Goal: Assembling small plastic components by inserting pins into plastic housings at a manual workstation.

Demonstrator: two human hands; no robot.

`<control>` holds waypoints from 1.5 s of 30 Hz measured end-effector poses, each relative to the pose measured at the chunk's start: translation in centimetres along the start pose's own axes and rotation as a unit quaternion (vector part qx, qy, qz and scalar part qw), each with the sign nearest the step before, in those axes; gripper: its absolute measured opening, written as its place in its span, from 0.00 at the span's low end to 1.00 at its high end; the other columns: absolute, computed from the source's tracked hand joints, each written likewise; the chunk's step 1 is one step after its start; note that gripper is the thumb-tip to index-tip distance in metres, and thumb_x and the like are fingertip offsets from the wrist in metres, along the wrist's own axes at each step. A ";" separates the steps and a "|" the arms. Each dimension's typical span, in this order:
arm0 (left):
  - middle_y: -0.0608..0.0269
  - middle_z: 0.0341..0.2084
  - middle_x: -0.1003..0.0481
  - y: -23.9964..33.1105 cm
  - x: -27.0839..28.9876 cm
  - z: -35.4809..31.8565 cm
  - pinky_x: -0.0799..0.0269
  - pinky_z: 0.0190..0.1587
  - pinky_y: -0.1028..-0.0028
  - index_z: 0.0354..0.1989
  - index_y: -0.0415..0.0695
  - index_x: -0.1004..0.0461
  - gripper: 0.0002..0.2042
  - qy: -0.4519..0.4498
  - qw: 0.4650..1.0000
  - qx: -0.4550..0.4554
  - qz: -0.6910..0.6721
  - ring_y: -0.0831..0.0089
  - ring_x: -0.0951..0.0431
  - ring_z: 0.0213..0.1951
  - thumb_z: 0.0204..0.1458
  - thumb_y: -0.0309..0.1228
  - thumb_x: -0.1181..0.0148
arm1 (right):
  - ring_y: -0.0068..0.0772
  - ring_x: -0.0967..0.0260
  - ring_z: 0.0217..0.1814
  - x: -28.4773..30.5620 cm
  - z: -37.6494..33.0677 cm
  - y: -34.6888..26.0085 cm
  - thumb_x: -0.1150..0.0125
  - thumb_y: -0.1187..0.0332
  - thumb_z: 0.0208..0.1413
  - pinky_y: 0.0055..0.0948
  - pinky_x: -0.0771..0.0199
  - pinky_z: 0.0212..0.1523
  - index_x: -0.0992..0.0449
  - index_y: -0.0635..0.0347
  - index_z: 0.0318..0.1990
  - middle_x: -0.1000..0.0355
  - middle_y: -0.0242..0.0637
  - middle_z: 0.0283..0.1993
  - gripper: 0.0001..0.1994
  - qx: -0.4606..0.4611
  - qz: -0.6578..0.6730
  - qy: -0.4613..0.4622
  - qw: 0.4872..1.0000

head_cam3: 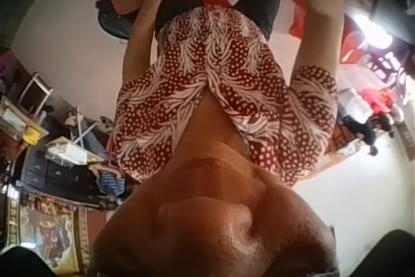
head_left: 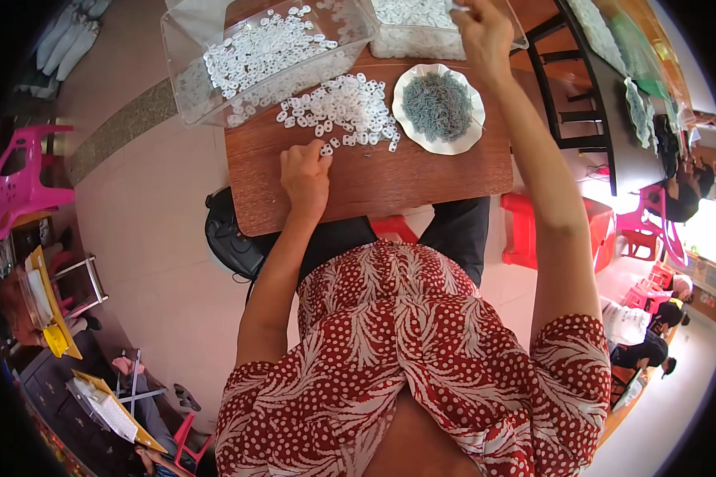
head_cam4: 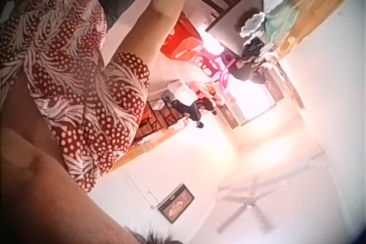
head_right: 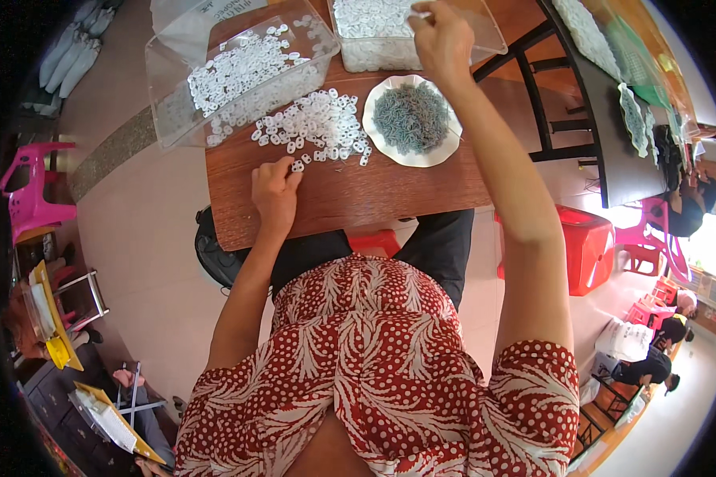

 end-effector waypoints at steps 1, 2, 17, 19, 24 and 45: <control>0.62 0.26 0.32 0.5 -0.4 0.0 0.35 0.36 0.67 0.34 0.46 0.27 0.11 -0.008 1.000 -0.016 0.024 0.63 0.33 0.32 0.39 0.24 0.38 | 0.49 0.30 0.38 0.0 1.3 0.4 0.45 0.72 0.43 0.38 0.33 0.40 0.26 0.66 0.37 0.28 0.52 0.32 0.12 -0.007 -0.047 0.025 0.999; 0.62 0.25 0.33 0.9 -0.8 0.1 0.36 0.34 0.66 0.31 0.46 0.28 0.10 -0.017 0.998 -0.034 0.047 0.63 0.34 0.31 0.38 0.23 0.38 | 0.49 0.30 0.38 -0.5 2.3 1.9 0.45 0.72 0.43 0.38 0.33 0.40 0.26 0.66 0.37 0.28 0.52 0.32 0.12 -0.008 -0.048 0.026 0.998; 0.62 0.24 0.31 -2.4 -0.9 0.1 0.35 0.34 0.66 0.32 0.45 0.25 0.05 0.016 0.995 0.070 -0.074 0.63 0.32 0.29 0.46 0.25 0.42 | 0.34 0.28 0.32 -4.8 -12.1 -1.9 0.40 0.76 0.46 0.26 0.30 0.34 0.25 0.62 0.35 0.27 0.41 0.30 0.07 0.094 0.064 -0.125 0.986; 0.62 0.24 0.31 -2.3 -0.5 0.5 0.35 0.34 0.67 0.33 0.46 0.25 0.06 0.024 0.997 0.062 -0.046 0.63 0.31 0.30 0.46 0.26 0.42 | 0.35 0.28 0.32 -6.7 -14.8 -1.5 0.40 0.76 0.46 0.27 0.30 0.34 0.25 0.63 0.34 0.27 0.41 0.30 0.07 0.085 0.072 -0.160 0.981; 0.63 0.25 0.31 -1.1 -0.2 0.4 0.34 0.36 0.67 0.33 0.47 0.25 0.06 0.002 0.998 0.017 0.064 0.63 0.31 0.33 0.45 0.26 0.40 | 0.38 0.29 0.32 -9.3 -18.6 -1.3 0.41 0.77 0.44 0.29 0.29 0.34 0.25 0.64 0.33 0.27 0.41 0.31 0.06 0.046 0.085 -0.223 0.970; 0.71 0.21 0.28 -0.6 -2.4 -1.8 0.37 0.25 0.79 0.28 0.42 0.26 0.04 -0.112 0.921 0.225 -0.297 0.80 0.32 0.23 0.44 0.21 0.40 | 0.45 0.31 0.29 -7.7 -21.5 2.1 0.39 0.74 0.41 0.37 0.32 0.29 0.26 0.60 0.28 0.30 0.42 0.25 0.04 0.046 -0.058 -0.145 0.987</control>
Point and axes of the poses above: each hand's wrist, its own z-axis towards the middle knuckle, its own x-axis out of the back of the hand, y = z × x, the point moved 7 cm from there along z, towards the middle knuckle
